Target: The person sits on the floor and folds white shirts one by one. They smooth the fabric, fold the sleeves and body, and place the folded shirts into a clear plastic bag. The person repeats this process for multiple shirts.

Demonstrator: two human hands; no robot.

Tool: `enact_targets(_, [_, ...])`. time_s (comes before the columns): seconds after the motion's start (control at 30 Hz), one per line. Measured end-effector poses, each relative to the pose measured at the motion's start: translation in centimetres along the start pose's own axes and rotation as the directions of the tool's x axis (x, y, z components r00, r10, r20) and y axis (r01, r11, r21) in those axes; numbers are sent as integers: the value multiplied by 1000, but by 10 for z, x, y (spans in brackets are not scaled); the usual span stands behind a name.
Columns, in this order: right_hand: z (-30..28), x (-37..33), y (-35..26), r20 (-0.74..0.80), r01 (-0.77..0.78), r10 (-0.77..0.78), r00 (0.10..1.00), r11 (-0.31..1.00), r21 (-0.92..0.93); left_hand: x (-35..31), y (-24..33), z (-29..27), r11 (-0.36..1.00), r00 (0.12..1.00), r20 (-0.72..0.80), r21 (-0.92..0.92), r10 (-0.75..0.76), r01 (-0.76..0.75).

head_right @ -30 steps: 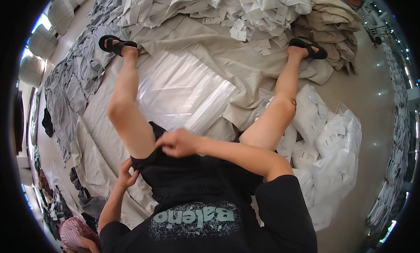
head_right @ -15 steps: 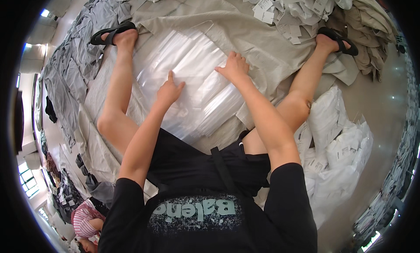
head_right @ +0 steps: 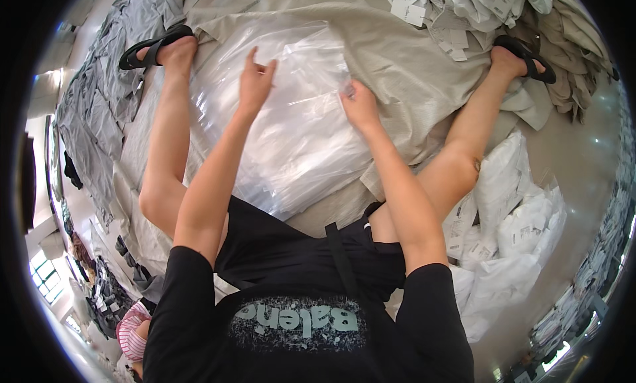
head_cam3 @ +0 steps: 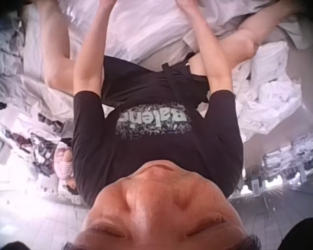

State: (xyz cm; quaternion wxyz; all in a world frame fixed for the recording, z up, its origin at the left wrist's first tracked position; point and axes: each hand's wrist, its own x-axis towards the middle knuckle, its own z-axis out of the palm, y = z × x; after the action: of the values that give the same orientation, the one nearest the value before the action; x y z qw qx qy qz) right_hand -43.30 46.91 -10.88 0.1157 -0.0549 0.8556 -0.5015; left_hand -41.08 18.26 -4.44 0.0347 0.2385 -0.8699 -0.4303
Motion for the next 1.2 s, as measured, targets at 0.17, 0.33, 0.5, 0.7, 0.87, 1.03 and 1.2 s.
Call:
enact_targets(0.17, [-30,-8,-3,166,118,-82,983,968,-222,-68,-124,-83,971,784,-592,7,-188,238])
enact_targets(0.33, [-13,-32,-43,136,-56,106,985,942,-330,-131,-139,-74,656,484,-566,-140,-668,742])
enact_targets(0.5, [30,-69,-101,156,-96,205,966,849,-520,-131,-137,-89,690,611,-322,-357,-724,630])
enact_targets(0.7, [67,-97,-88,64,169,-159,985,840,-516,-148,-119,-77,785,619,-548,-121,-563,607])
enact_targets(0.87, [70,-78,-105,-46,35,-69,997,849,-527,-150,-171,-80,697,605,-347,-312,-717,646])
enact_targets(1.03, [61,-66,-104,-5,-88,96,995,896,-435,-154,-154,-66,633,564,-290,-297,-773,715])
enact_targets(1.2, [48,-57,-111,201,-97,188,961,914,-394,-166,-146,-60,709,627,-332,-281,-705,647])
